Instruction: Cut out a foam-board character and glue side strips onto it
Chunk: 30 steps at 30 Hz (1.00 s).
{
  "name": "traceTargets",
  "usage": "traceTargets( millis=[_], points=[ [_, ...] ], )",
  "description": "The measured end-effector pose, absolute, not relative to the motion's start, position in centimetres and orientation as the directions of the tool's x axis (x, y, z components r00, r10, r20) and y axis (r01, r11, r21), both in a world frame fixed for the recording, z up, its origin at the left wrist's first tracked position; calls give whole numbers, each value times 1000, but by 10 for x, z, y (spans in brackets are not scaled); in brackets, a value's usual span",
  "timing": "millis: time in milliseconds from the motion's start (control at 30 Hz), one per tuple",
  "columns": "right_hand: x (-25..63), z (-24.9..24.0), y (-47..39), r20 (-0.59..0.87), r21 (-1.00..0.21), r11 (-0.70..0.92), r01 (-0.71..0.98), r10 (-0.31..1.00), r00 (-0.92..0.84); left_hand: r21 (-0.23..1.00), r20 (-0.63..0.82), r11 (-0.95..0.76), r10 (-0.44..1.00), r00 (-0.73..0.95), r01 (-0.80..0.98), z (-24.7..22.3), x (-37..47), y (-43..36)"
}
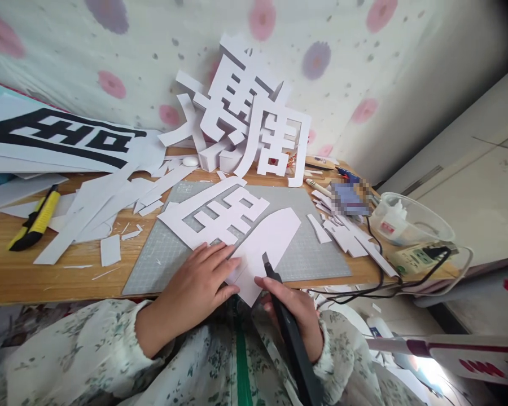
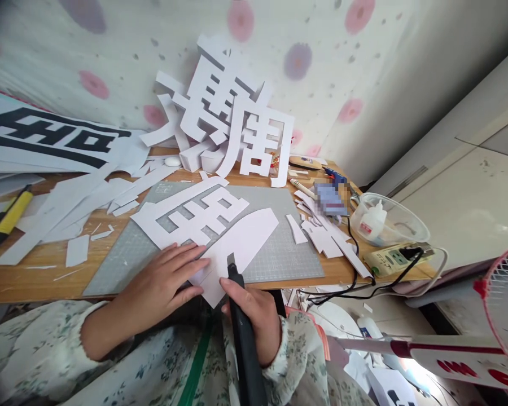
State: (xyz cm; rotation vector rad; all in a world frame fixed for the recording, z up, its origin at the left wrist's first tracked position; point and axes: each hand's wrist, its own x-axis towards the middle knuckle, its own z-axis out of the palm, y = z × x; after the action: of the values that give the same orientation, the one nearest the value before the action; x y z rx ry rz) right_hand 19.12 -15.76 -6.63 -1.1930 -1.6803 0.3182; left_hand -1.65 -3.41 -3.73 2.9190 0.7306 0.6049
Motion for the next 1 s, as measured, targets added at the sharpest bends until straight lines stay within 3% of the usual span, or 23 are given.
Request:
traceTargets(
  millis=[200,400,700,833,1000],
  points=[
    [178,-72,-159,541,-817,470,335,826,161,199,404,-897,443,800,396,-39,-21,-29],
    [181,-75,-166,536,-832,472,290,820,202,197,443,-907,421,791,372,-46,-23,-25],
    [205,-74,-175,566,-784,415,462,784,257,178,441,-929,371,817,326,-41,-24,-30],
    [240,-66,-159,596,-672,275,687,751,282,169,502,-957,289,815,235,-34,-29,-40],
    [281,-51,-121,570,-502,185,845,805,163,114,555,-981,193,809,157,-23,-43,-57]
  ],
)
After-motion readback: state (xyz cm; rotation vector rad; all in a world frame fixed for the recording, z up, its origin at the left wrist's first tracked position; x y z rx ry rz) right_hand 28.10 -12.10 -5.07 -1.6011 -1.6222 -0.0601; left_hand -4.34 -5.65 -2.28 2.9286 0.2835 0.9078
